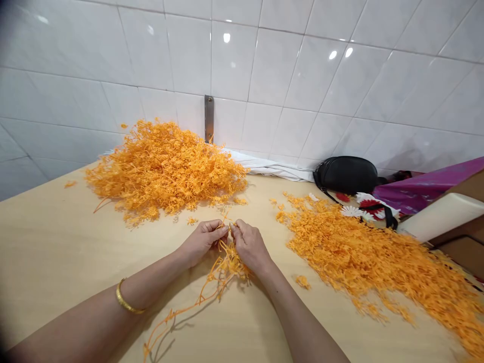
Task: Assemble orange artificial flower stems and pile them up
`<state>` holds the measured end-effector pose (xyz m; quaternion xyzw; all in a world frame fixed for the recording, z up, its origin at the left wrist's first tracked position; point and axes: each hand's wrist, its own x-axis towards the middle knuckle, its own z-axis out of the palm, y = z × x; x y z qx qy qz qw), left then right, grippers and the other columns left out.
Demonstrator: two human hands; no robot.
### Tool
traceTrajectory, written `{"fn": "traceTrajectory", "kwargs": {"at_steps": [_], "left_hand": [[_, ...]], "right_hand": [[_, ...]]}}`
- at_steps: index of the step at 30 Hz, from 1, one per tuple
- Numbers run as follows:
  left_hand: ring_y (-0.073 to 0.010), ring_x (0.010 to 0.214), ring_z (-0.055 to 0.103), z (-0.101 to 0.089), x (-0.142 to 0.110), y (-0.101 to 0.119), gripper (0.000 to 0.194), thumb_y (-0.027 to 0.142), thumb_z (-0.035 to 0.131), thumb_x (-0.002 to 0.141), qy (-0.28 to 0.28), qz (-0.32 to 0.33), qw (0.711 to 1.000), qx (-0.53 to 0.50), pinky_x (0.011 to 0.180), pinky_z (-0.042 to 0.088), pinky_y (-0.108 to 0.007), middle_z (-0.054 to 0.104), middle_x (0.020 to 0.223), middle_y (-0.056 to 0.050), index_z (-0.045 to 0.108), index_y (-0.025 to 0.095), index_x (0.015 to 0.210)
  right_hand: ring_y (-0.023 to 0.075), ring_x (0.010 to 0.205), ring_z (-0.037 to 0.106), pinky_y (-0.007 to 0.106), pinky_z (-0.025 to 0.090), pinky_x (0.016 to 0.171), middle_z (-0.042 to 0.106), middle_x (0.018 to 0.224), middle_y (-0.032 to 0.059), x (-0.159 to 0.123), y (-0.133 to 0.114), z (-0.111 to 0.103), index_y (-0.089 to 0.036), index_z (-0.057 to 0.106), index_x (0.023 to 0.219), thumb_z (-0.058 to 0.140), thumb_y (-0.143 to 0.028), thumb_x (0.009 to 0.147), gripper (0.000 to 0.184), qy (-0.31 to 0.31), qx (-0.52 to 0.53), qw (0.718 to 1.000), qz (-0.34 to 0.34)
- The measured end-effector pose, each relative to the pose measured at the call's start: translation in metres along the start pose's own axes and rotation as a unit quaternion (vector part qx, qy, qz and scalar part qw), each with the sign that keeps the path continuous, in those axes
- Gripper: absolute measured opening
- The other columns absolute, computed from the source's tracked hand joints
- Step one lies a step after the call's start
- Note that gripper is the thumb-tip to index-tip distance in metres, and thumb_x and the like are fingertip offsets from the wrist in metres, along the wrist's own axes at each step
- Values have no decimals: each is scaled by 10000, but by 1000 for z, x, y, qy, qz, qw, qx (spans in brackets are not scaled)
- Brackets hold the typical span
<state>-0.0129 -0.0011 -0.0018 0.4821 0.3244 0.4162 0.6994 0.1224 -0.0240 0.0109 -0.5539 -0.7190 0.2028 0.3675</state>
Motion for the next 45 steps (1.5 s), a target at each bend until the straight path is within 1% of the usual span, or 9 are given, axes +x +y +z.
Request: {"fn": "traceTrajectory", "kwargs": {"at_steps": [7, 11, 17, 20, 22, 26, 30, 34, 45], "left_hand": [[-51, 394, 358, 3, 2, -6, 287, 340, 620, 650, 14, 44, 998, 38, 412, 230, -188, 454, 426, 17, 506, 136, 485], [-47, 380, 369, -1, -2, 0, 281, 347, 618, 651, 31, 20, 999, 28, 403, 237, -187, 485, 445, 4, 516, 130, 504], [-52, 396, 409, -1, -3, 6, 278, 376, 591, 676, 2, 9, 1000, 5, 401, 274, -177, 503, 489, 5, 511, 133, 568], [-55, 401, 419, 0, -1, 3, 285, 398, 559, 702, -4, 15, 1000, 11, 398, 283, -172, 500, 492, 10, 513, 138, 595], [-53, 399, 417, 0, 0, 1, 286, 397, 560, 704, -9, 21, 1000, 17, 397, 286, -171, 499, 492, 13, 512, 137, 594], [-49, 379, 412, -2, 2, -1, 279, 394, 559, 707, -11, 22, 999, -20, 399, 297, -174, 510, 489, 14, 506, 138, 608], [-55, 384, 433, -4, 2, 2, 312, 440, 556, 701, 0, 1, 998, -67, 420, 322, -182, 532, 502, 1, 516, 135, 648], [-67, 424, 470, -4, 0, 4, 292, 399, 635, 642, -42, 6, 999, -32, 445, 340, -195, 559, 544, -20, 527, 129, 659], [-46, 374, 430, 2, -2, 5, 155, 95, 644, 570, 7, -10, 998, -57, 412, 301, -176, 481, 456, 38, 517, 145, 642]], "right_hand": [[131, 485, 416, 244, 270, 510, 453, 503, -9, 11, 1, -8, -208, 407, 591, 297, -316, 841, 294, 138, -138, 980, 44], [185, 595, 477, 278, 311, 556, 529, 597, 68, 19, 26, -49, -181, 507, 643, 274, -279, 820, 308, 249, -220, 926, 181], [302, 952, 474, 388, 357, 724, 495, 1051, 175, -4, 39, -91, -128, 478, 1128, 398, -293, 774, 398, 219, -343, 894, 185], [286, 1019, 443, 403, 343, 815, 508, 1079, 154, -17, 21, -70, -150, 525, 1078, 405, -325, 791, 357, 179, -253, 946, 99], [247, 966, 487, 369, 373, 805, 557, 1022, 118, -21, 5, -51, -171, 555, 1028, 437, -368, 782, 336, 57, -93, 992, 69], [176, 820, 532, 283, 414, 678, 583, 939, 46, -19, -18, -23, -198, 535, 1018, 560, -351, 700, 354, -144, 133, 979, 48], [115, 580, 457, 239, 359, 545, 514, 633, -26, -5, -12, -14, -184, 505, 700, 544, -289, 686, 113, -32, 96, 993, 55], [122, 580, 446, 251, 348, 563, 491, 624, -35, 9, -2, -7, -193, 498, 757, 559, -242, 640, 141, 87, 44, 994, 52], [122, 642, 531, 256, 397, 625, 541, 676, -18, 6, 9, -15, -171, 547, 916, 666, -334, 583, 389, 23, 342, 928, 143]]}}
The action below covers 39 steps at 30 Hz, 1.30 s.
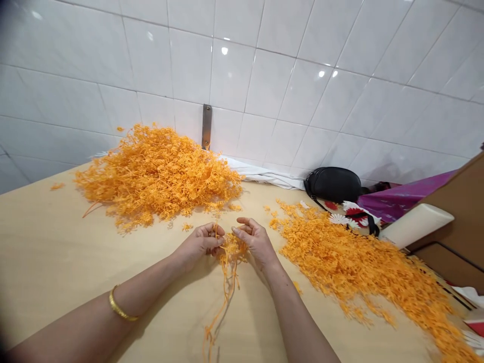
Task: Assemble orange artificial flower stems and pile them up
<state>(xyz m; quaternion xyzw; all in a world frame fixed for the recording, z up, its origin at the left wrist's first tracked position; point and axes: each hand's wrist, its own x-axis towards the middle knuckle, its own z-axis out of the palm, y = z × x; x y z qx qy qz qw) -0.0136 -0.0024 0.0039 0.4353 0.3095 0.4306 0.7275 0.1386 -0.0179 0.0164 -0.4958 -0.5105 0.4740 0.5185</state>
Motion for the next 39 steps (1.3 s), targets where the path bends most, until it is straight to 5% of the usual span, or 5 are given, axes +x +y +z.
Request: {"fn": "traceTrajectory", "kwargs": {"at_steps": [4, 13, 19, 31, 39], "left_hand": [[-52, 402, 458, -3, 3, 1, 220, 88, 641, 578, 22, -10, 998, -54, 418, 319, -162, 496, 485, 39, 509, 155, 740], [-77, 471, 513, -3, 0, 1, 341, 295, 662, 638, -21, -9, 1000, -5, 465, 349, -177, 581, 570, -12, 459, 161, 877], [-73, 445, 483, 10, -4, -5, 426, 133, 723, 498, -55, 8, 998, 44, 457, 355, -191, 512, 520, 61, 442, 178, 816], [-111, 441, 550, 0, 1, 1, 413, -15, 447, 507, 34, -45, 998, -7, 434, 399, -213, 500, 595, 47, 383, 194, 857], [16, 256, 199, 2, 1, 4, 371, 19, 409, 530, 51, -48, 997, 18, 313, 100, -147, 421, 564, 91, 387, 203, 851]], "right_hand": [[130, 662, 528, 261, 401, 627, 569, 704, 0, 1, 3, -6, -171, 580, 853, 650, -306, 605, 290, -39, -35, 999, -14], [141, 625, 493, 265, 383, 596, 551, 675, 3, 3, 16, 7, -179, 536, 756, 529, -253, 696, 95, 105, -182, 968, -134], [141, 679, 490, 257, 386, 635, 525, 713, 1, -3, 17, 17, -188, 503, 716, 502, -192, 696, 20, 108, -209, 957, -169], [118, 620, 459, 232, 353, 574, 507, 661, -21, 2, 22, 8, -184, 502, 713, 549, -239, 704, 73, 121, -156, 967, -161], [142, 709, 548, 271, 394, 696, 612, 733, 20, 0, 10, 7, -176, 595, 793, 609, -373, 676, 230, 87, 70, 990, -81]]}}
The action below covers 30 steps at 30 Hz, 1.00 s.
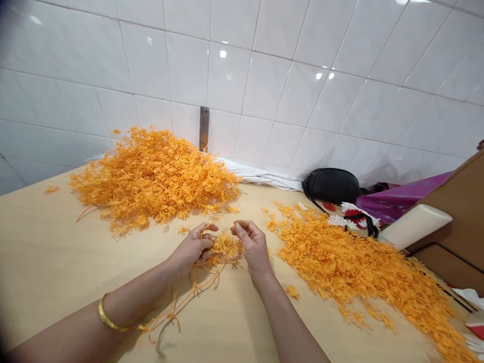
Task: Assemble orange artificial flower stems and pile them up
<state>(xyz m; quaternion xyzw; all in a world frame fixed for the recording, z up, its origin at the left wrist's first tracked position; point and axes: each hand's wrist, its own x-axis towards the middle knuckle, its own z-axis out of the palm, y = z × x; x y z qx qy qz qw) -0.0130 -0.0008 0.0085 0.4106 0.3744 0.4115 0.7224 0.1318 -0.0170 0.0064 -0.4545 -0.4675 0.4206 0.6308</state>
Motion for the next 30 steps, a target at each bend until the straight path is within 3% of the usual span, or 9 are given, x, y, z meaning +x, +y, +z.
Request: {"fn": "traceTrajectory", "kwargs": {"at_steps": [6, 16, 18, 20, 23, 25, 30], "left_hand": [[0, 272, 226, 0, -2, -1, 313, 82, 448, 575, 4, 24, 1000, 18, 318, 109, -154, 409, 549, 91, 388, 204, 856], [-11, 283, 237, -2, 1, -4, 217, 118, 481, 598, -23, 26, 999, 37, 329, 114, -161, 344, 467, 95, 438, 180, 802], [-3, 280, 220, -2, 1, -3, 236, 107, 481, 583, -33, 29, 999, 30, 329, 111, -165, 377, 496, 90, 441, 178, 804], [3, 279, 215, -2, 1, -3, 242, 97, 471, 574, -42, 30, 998, 29, 330, 108, -168, 419, 535, 78, 442, 176, 801], [3, 280, 209, -2, 1, -4, 225, 90, 462, 576, -54, 29, 998, 34, 333, 114, -171, 435, 542, 72, 446, 171, 785], [0, 286, 211, -1, 1, -5, 220, 84, 466, 575, -58, 32, 997, 36, 335, 124, -172, 428, 525, 74, 451, 168, 778], [-5, 303, 208, -1, 0, -4, 178, 109, 516, 599, -67, 44, 996, 32, 345, 128, -171, 369, 459, 93, 453, 169, 754]], "right_hand": [[190, 779, 601, 344, 412, 775, 655, 849, 86, 3, -7, -5, -167, 608, 877, 465, -523, 745, 406, -46, 206, 973, 96], [195, 713, 602, 358, 432, 737, 650, 749, 84, 3, -8, -8, -156, 613, 846, 403, -563, 757, 467, -54, 203, 973, 95], [181, 662, 585, 345, 437, 687, 633, 716, 72, 2, -7, -8, -159, 608, 832, 399, -556, 760, 455, -27, 144, 987, 70], [159, 618, 547, 319, 426, 643, 606, 696, 53, 3, -5, -7, -167, 604, 800, 431, -518, 760, 394, 35, 13, 999, -2], [163, 715, 519, 305, 399, 686, 580, 783, 56, 3, -2, -7, -176, 604, 783, 452, -437, 777, 302, 97, -230, 958, -141], [183, 827, 506, 310, 383, 734, 570, 869, 71, 3, 1, -7, -178, 608, 833, 420, -418, 798, 307, 58, -330, 927, -166], [194, 844, 494, 303, 362, 742, 591, 830, 46, -1, 4, -5, -204, 625, 781, 482, -416, 759, 256, -128, -445, 880, -103]]}}
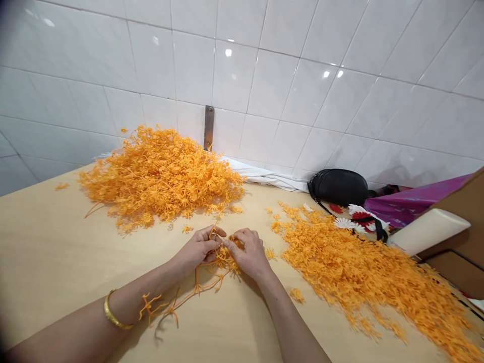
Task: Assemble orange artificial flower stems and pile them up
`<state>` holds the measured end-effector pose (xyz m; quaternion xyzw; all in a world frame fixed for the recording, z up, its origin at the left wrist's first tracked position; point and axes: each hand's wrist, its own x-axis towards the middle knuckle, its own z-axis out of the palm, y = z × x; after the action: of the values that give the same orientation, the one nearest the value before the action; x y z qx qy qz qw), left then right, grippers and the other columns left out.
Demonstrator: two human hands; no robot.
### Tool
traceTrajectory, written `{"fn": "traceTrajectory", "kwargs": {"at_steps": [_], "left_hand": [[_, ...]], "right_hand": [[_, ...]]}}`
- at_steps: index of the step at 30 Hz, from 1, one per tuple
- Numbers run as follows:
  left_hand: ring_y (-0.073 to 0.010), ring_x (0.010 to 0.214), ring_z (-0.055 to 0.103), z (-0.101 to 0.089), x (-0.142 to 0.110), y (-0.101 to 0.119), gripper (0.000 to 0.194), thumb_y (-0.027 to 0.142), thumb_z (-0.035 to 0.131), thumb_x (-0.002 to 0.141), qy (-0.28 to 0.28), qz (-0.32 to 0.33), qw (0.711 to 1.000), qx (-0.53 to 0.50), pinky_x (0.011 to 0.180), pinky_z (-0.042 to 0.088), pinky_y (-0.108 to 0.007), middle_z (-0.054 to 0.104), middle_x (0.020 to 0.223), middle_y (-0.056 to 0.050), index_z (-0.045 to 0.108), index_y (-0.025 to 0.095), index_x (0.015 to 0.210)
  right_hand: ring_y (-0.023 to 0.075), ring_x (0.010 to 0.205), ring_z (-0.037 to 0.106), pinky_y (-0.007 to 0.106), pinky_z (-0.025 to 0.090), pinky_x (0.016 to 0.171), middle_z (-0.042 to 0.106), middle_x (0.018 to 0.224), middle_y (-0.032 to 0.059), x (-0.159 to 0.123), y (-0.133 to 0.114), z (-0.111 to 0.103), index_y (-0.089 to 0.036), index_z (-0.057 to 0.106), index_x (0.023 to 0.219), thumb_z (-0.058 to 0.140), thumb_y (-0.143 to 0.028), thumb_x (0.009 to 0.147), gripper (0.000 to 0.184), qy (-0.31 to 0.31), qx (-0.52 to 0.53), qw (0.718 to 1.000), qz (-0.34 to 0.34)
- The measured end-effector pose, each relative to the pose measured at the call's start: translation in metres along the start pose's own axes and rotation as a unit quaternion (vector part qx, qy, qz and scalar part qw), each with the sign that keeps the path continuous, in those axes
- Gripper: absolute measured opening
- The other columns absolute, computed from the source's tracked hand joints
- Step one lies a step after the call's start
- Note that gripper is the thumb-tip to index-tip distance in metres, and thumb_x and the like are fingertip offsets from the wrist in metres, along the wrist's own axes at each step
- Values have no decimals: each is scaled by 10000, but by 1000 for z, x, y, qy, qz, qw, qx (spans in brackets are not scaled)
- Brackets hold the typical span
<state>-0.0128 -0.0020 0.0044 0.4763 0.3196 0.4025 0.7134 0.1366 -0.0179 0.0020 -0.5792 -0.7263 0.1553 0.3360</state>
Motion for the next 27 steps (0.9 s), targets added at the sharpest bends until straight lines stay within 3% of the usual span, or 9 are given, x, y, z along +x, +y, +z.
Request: {"fn": "traceTrajectory", "kwargs": {"at_steps": [3, 8, 12, 18, 22, 27], "left_hand": [[-3, 315, 222, -2, -1, 2, 149, 207, 564, 650, -7, 1, 1000, -10, 354, 117, -171, 367, 465, 88, 461, 165, 750], [-8, 331, 274, -10, 3, -1, 244, 258, 654, 616, -27, 1, 999, -31, 367, 127, -181, 392, 470, 78, 483, 150, 753], [-28, 363, 344, -11, 6, -4, 276, 180, 705, 526, -26, -24, 999, -14, 382, 168, -179, 446, 455, 51, 491, 137, 695], [-28, 355, 352, -6, 4, -1, 213, 146, 664, 540, -16, -58, 998, -22, 391, 148, -177, 521, 459, 1, 475, 132, 638], [-10, 329, 298, -1, 6, 0, 212, 133, 651, 539, -19, -71, 996, -43, 385, 113, -180, 564, 497, -29, 458, 134, 627], [-6, 317, 269, 4, 11, -1, 206, 108, 630, 540, -16, -62, 997, -47, 383, 97, -186, 555, 472, -21, 443, 140, 617]], "right_hand": [[163, 720, 496, 261, 357, 656, 573, 692, 16, -1, -2, -1, -192, 587, 661, 480, -366, 765, 229, -1, 21, 1000, -2], [104, 496, 386, 220, 281, 484, 438, 505, -41, 0, -2, -2, -182, 476, 599, 438, -379, 785, 273, 106, 100, 988, 54], [98, 484, 346, 220, 251, 465, 391, 484, -47, 0, -2, -2, -185, 439, 582, 446, -385, 778, 280, 151, 99, 982, 45], [97, 450, 331, 223, 247, 462, 363, 456, -56, 0, -2, -1, -195, 409, 565, 427, -396, 791, 304, 192, 58, 978, 59], [109, 439, 351, 230, 265, 472, 385, 443, -53, 3, -3, 3, -206, 382, 562, 426, -401, 786, 300, 282, 49, 952, 107], [121, 449, 351, 242, 270, 473, 408, 441, -41, 11, 7, 11, -215, 377, 531, 442, -459, 753, 337, 339, 90, 923, 159]]}}
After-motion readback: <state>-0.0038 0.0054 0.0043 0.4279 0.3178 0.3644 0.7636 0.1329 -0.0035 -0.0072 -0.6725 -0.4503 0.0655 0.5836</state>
